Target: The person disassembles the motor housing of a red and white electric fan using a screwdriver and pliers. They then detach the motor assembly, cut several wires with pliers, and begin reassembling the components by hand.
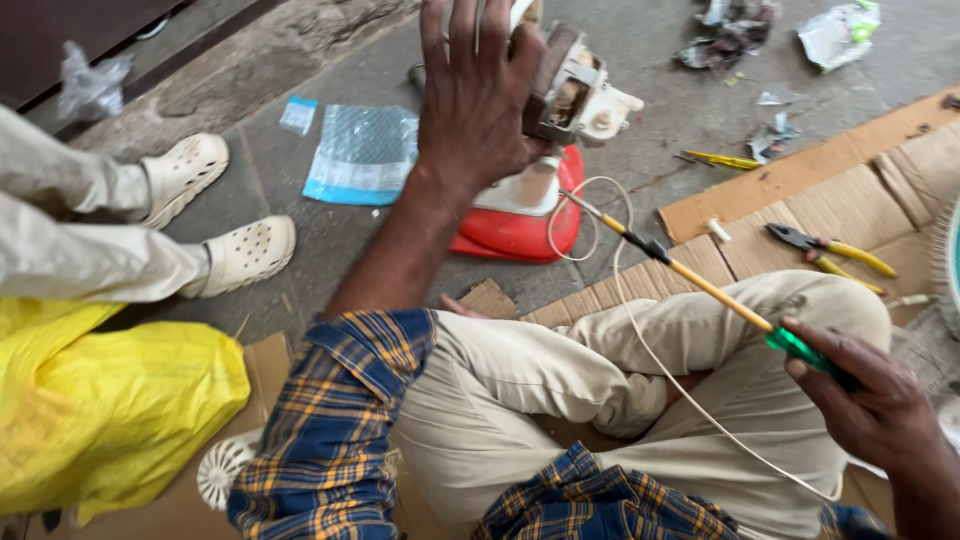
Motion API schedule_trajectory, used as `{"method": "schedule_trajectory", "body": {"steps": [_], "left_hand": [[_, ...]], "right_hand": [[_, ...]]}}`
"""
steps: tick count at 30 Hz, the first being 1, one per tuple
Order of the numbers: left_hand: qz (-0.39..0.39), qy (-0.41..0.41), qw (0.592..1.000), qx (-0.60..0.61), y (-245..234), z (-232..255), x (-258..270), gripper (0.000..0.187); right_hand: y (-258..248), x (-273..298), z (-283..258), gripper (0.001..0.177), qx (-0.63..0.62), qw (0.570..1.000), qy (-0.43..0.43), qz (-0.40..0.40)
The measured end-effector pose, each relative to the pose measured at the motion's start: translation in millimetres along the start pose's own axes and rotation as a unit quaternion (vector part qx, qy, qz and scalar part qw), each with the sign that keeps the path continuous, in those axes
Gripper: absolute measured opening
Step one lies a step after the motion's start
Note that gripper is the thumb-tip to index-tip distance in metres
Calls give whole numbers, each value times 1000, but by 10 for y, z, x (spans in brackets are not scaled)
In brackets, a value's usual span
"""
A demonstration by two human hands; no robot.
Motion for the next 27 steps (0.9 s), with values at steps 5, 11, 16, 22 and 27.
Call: {"method": "schedule_trajectory", "body": {"steps": [5, 11, 16, 22, 27], "left_hand": [[-182, 5, 975, 125, 364, -99, -137, 110], [-169, 1, 983, 70, 321, -78, -73, 109], [-197, -12, 979, 59, 353, -82, -76, 106], [-214, -14, 974, 76, 374, -116, -74, 113], [-216, -13, 971, 101, 342, -125, -54, 110]], "right_hand": [[-236, -240, -525, 42, -29, 991, -126, 38], [-147, -445, -640, 42, -21, 991, -133, 18], [-88, -409, -625, 39, -66, 983, -168, 31], [59, -359, -465, 41, -141, 978, -151, 9], [100, -389, -442, 42, -132, 983, -127, 26]]}}
Point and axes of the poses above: each hand's wrist, its own x-axis away from the middle knuckle, its own y-axis out of the palm, z = x × y, the point moved 10 cm from there along -x, towards the middle knuckle, and after that the axes turned 3 degrees about -z, right-handed, at the moved point
